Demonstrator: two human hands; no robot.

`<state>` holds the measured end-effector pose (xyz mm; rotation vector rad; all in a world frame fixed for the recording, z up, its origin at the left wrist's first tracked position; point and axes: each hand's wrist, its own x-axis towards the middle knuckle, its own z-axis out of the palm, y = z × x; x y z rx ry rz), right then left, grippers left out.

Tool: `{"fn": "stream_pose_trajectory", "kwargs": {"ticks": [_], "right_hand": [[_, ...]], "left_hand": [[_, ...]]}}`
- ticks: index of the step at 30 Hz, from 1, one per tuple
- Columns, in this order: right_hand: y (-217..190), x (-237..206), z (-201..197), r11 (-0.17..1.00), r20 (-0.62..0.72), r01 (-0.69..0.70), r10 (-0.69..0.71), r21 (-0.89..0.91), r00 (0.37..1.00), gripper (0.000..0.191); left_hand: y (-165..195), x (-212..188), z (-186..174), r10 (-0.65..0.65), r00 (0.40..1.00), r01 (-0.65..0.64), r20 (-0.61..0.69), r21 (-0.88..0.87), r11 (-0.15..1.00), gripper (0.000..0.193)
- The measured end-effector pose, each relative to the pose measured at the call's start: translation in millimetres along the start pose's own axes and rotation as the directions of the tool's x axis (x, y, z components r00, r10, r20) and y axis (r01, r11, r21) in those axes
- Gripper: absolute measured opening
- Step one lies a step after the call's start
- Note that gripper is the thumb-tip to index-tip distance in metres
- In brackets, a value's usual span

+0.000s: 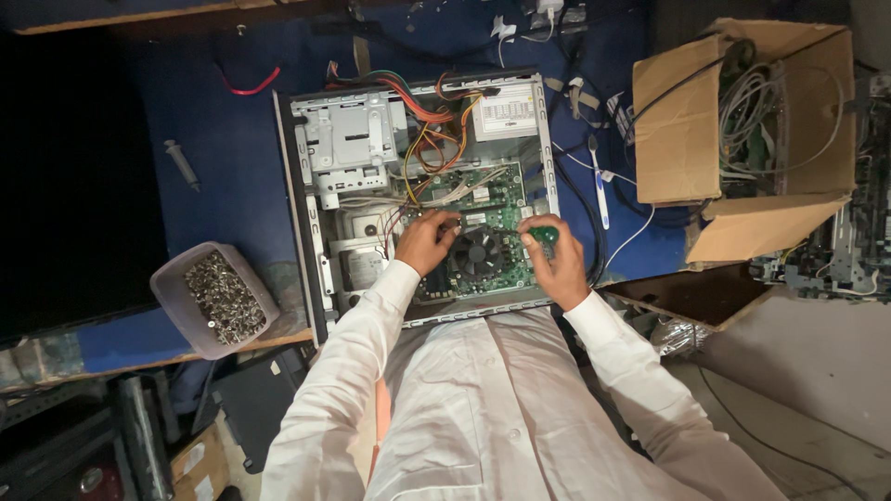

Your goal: The person uses a screwdriver to loosen screws on a CPU cooler inside an open desktop computer case. They remove the cooler and fan assembly, set it aside, and then disconnect a power cable from the motherboard.

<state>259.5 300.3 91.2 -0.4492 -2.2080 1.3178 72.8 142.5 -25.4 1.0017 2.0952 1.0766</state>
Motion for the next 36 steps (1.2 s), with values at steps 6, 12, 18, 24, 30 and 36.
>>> {"fn": "stream_pose_trajectory", "kwargs": {"ticks": [6,12,18,24,30,36], "right_hand": [[-0.4,1.2,1.1,1.000,0.015,0.012,-0.012,-0.008,1.000,0.016],[-5.3,8.3,2.7,0.998,-0.005,0.016,-0.016,-0.057,1.000,0.020],[-13.2,18.6,0.7,0.976,0.022,0.063,-0.060,-0.210,0.998,0.028],[-21.5,4.0,23.8,0.954,-0.151,-0.052,0.100,0.295,0.983,0.057],[9.5,-0.7,49.9,0.935,-0.322,-0.075,0.194,0.348,0.927,0.048],[19.6,12.4,40.8,0.851,-0.252,-0.204,0.359,0.484,0.899,0.031]], "left_hand": [[9.7,-0.4,-5.9,0.044,0.999,-0.044,-0.002,-0.027,0.999,0.029],[46.2,-0.4,-7.8,0.401,0.914,-0.404,-0.058,-0.051,0.914,0.032],[80.8,11.2,11.6,0.456,0.890,-0.454,0.001,-0.082,0.887,0.029],[87.0,16.5,18.6,0.368,0.928,-0.369,-0.049,-0.017,0.929,0.029],[88.8,12.7,25.1,0.501,0.862,-0.501,-0.075,0.028,0.865,0.041],[79.5,15.5,16.1,0.545,0.839,-0.544,-0.007,0.049,0.838,0.015]]}}
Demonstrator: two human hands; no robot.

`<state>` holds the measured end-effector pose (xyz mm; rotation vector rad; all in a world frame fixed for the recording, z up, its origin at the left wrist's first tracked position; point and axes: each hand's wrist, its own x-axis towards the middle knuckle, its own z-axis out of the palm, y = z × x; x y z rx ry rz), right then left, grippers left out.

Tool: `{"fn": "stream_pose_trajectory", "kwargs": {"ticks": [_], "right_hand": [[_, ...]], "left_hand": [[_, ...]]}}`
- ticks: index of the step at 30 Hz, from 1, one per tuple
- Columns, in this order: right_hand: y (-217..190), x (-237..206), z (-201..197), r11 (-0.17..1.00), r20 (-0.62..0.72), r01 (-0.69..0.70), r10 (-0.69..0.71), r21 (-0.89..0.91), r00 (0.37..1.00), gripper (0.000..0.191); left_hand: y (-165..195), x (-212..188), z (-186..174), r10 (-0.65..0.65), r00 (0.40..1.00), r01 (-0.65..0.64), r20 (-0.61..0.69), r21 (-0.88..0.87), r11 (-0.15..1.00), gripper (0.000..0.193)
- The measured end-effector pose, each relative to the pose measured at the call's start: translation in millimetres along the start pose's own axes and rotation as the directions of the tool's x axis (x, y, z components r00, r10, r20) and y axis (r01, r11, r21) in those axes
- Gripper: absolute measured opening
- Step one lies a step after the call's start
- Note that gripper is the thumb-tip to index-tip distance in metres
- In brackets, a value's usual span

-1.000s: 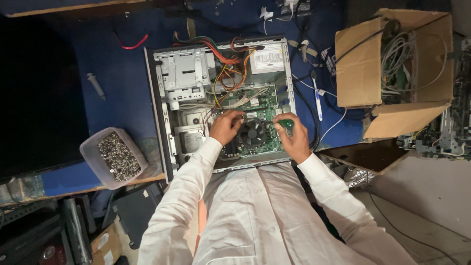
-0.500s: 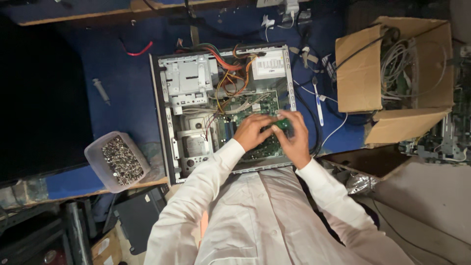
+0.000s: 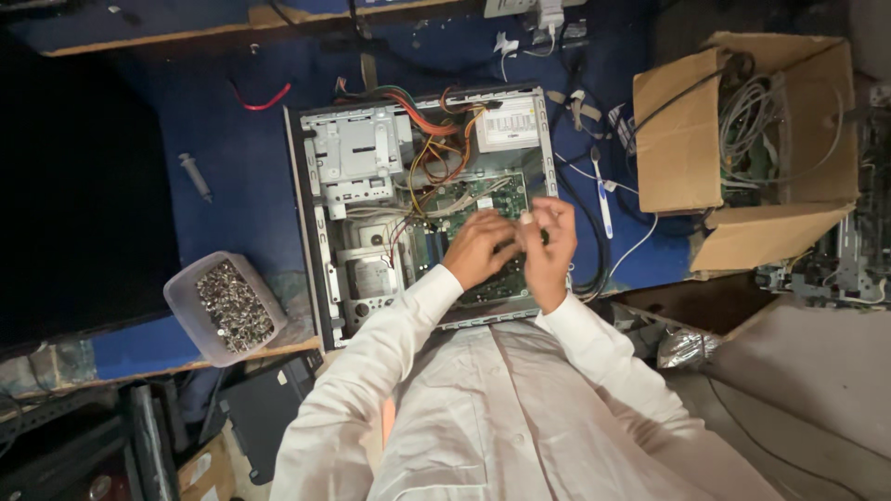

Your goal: The person uses a screwdriver to loosen screws on a CPU cooler inside an open desktop computer case. They remove the cooler and fan assembly, set it aside, and then disconnect a power cable from the motherboard.

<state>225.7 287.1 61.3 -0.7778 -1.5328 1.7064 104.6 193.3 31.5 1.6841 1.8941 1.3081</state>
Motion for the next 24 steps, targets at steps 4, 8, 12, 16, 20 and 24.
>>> {"fn": "stream_pose_trajectory", "kwargs": {"ticks": [4,8,12,16,20,24], "right_hand": [[-9.2,-16.3,13.6,0.947,0.117,0.310,-0.299,-0.088,0.947,0.045],[-12.8,-14.9,12.9,0.972,0.055,0.207,-0.201,-0.110,0.978,0.052],[-17.6,-2.7,6.0,0.943,0.029,0.120,-0.117,-0.311,0.993,0.029],[-19.1,-14.3,17.1,0.940,0.115,0.311,-0.296,-0.138,0.948,0.059],[-15.8,-26.9,20.7,0.948,0.109,0.295,-0.282,-0.123,0.953,0.067],[-14.4,-15.0,15.0,0.989,0.049,0.116,-0.111,-0.094,0.993,0.054]], "left_hand": [[3.9,4.6,5.5,-0.147,0.984,0.153,-0.098,0.061,0.986,0.024],[8.0,3.2,8.7,-0.080,0.988,0.081,-0.132,0.002,0.997,0.028],[-1.3,2.0,-4.3,0.048,0.997,-0.045,0.057,-0.053,0.998,0.029],[0.2,7.7,-7.1,-0.089,0.994,0.088,-0.063,-0.012,0.996,0.028],[10.6,6.5,-5.8,-0.061,0.990,0.064,-0.125,0.019,0.998,0.028],[11.4,2.8,-12.2,0.105,0.988,-0.105,-0.118,0.006,0.994,0.020]]}}
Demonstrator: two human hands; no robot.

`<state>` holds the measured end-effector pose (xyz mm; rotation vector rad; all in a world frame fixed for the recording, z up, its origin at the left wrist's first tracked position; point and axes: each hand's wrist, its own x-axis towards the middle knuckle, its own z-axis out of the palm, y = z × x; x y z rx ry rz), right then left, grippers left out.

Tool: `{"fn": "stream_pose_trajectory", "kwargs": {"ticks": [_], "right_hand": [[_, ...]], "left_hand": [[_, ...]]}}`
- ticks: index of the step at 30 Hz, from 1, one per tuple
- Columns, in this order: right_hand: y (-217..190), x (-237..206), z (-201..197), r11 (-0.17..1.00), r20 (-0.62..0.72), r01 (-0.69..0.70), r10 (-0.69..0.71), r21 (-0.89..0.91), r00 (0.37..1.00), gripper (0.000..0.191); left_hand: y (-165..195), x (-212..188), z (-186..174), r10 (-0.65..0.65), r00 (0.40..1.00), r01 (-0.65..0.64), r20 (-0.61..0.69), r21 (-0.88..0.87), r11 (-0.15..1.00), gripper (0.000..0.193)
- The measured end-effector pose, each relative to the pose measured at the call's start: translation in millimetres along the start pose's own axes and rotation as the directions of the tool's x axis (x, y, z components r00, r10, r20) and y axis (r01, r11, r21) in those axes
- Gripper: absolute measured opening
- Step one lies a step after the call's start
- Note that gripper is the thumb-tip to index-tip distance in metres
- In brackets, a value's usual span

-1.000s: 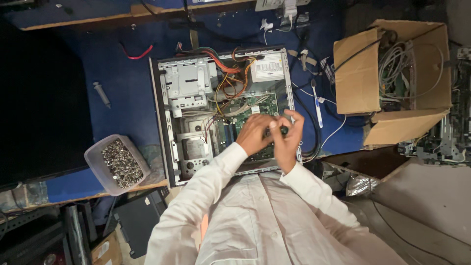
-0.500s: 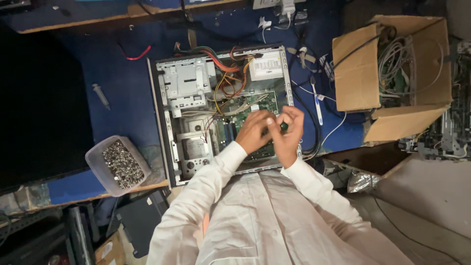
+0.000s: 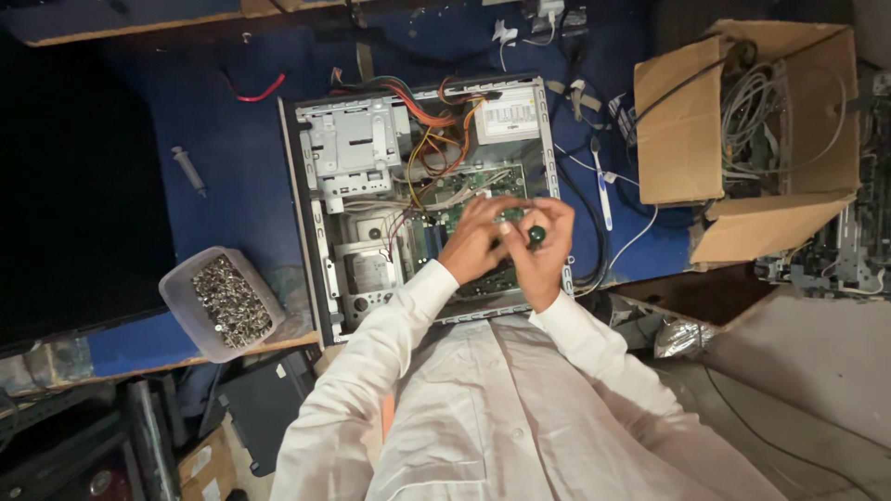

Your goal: The person uses a screwdriver to loosen screws on a CPU cooler inside an open desktop computer case. They remove the cooler and fan assembly, set it aside, and then disconnect a power cable from the motherboard.

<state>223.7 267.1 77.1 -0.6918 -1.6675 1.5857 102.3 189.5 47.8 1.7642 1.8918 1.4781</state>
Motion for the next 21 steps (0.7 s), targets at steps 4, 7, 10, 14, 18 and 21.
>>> {"fn": "stream_pose_trajectory", "kwargs": {"ticks": [4,7,10,14,18,21], "right_hand": [[-5.2,1.9,2.6,0.986,0.043,0.141,-0.137,-0.093,0.990,0.059],[-7.1,-5.3,6.4,0.966,0.063,0.241,-0.236,-0.095,0.970,0.068],[-0.9,-3.1,3.9,0.978,0.002,0.190,-0.191,-0.090,0.982,0.069],[6.1,8.4,-3.2,0.991,-0.015,0.129,-0.129,-0.030,0.991,0.058],[1.1,0.9,3.6,0.986,-0.003,0.162,-0.162,-0.046,0.987,0.068],[-2.0,-10.3,7.0,0.946,0.052,0.287,-0.282,-0.150,0.958,0.072]], "left_hand": [[-0.4,3.0,1.8,-0.106,0.994,0.107,-0.016,0.083,0.991,0.034],[2.8,5.4,10.3,-0.247,0.969,0.245,0.009,0.115,0.963,0.038],[2.1,4.3,15.8,-0.229,0.972,0.227,0.055,0.030,0.973,0.040],[-7.3,-0.7,13.9,-0.081,0.996,0.082,0.039,-0.033,0.996,0.033],[-12.9,1.7,18.5,-0.165,0.986,0.165,0.001,0.030,0.986,0.025],[-9.7,2.2,25.2,-0.356,0.928,0.349,0.106,0.080,0.934,0.037]]}}
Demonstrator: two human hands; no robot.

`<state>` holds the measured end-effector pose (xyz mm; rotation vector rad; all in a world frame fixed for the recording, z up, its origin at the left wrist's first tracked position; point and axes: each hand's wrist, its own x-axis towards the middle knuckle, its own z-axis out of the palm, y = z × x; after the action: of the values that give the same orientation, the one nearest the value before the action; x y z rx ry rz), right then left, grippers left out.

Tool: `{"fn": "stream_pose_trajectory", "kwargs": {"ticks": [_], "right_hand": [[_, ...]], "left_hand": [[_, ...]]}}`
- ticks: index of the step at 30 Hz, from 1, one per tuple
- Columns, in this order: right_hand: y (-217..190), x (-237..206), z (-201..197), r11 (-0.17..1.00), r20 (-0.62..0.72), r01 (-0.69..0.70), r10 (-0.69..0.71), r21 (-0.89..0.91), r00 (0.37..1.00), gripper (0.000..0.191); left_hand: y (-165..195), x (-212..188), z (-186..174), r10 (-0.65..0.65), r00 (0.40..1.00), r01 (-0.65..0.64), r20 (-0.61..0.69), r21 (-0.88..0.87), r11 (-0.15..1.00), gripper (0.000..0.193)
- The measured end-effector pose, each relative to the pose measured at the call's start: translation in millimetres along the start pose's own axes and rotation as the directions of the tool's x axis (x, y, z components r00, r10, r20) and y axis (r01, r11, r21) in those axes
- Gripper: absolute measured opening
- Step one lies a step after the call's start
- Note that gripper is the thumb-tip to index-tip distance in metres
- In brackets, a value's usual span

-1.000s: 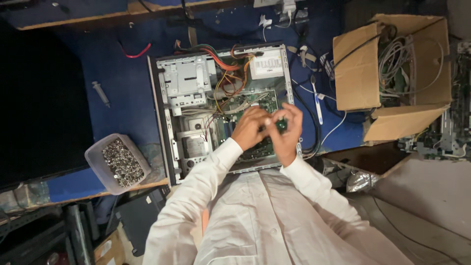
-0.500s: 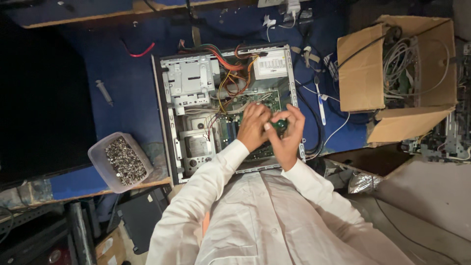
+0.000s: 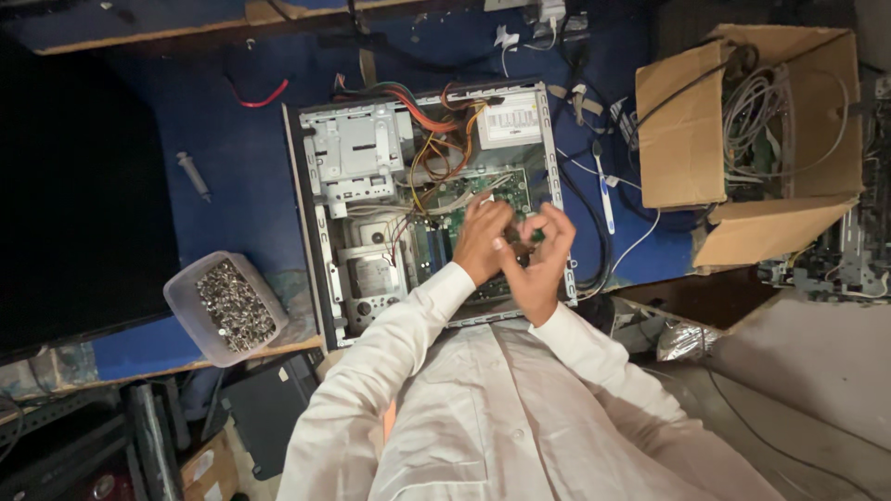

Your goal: The person uses a screwdriver to loosen screws on a CPU cooler inside an open desktop computer case. They remove the cooler and fan assembly, set it aside, and then disconnect a power cable from the motherboard.

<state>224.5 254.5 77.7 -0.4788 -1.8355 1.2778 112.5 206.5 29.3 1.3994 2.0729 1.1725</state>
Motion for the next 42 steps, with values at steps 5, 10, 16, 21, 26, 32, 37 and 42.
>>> {"fn": "stream_pose_trajectory", "kwargs": {"ticks": [5,10,16,21,26,32,37,42], "right_hand": [[11.7,4.6,-13.3,0.977,-0.066,-0.211,0.212,0.023,0.975,0.055],[9.2,12.8,-11.9,0.982,-0.040,-0.159,0.164,0.106,0.986,0.058],[-0.2,6.2,-2.1,0.994,-0.050,-0.066,0.071,0.092,0.996,0.068],[6.5,14.7,-14.2,0.932,-0.080,-0.329,0.344,0.152,0.936,0.051],[-7.7,17.8,-3.7,1.000,-0.019,-0.008,0.008,-0.008,1.000,0.060],[2.3,6.5,-10.6,0.997,0.001,-0.075,0.075,0.025,0.997,0.053],[16.9,16.9,-23.4,0.977,0.020,-0.213,0.213,0.001,0.977,0.028],[-6.3,20.1,-4.6,0.997,-0.048,0.031,-0.027,0.066,0.998,0.045]], "left_hand": [[-0.9,-16.2,-0.4,0.219,0.969,-0.233,-0.111,-0.137,0.963,0.030],[-3.8,-14.2,-1.6,0.162,0.981,-0.172,-0.111,-0.086,0.981,0.029],[14.7,-8.5,-0.5,-0.018,0.999,0.017,-0.049,-0.012,1.000,0.028],[14.3,-8.7,-12.1,0.302,0.940,-0.326,-0.156,-0.163,0.931,0.037],[5.2,-1.2,-10.0,0.230,0.959,-0.248,-0.164,-0.103,0.963,0.033],[12.9,-2.0,6.1,0.125,0.972,-0.141,-0.199,-0.068,0.988,0.024],[7.2,-0.4,-4.4,0.272,0.962,-0.270,-0.007,-0.162,0.949,0.030],[0.7,4.7,-15.2,0.157,0.985,-0.159,0.076,0.020,0.987,0.026]]}}
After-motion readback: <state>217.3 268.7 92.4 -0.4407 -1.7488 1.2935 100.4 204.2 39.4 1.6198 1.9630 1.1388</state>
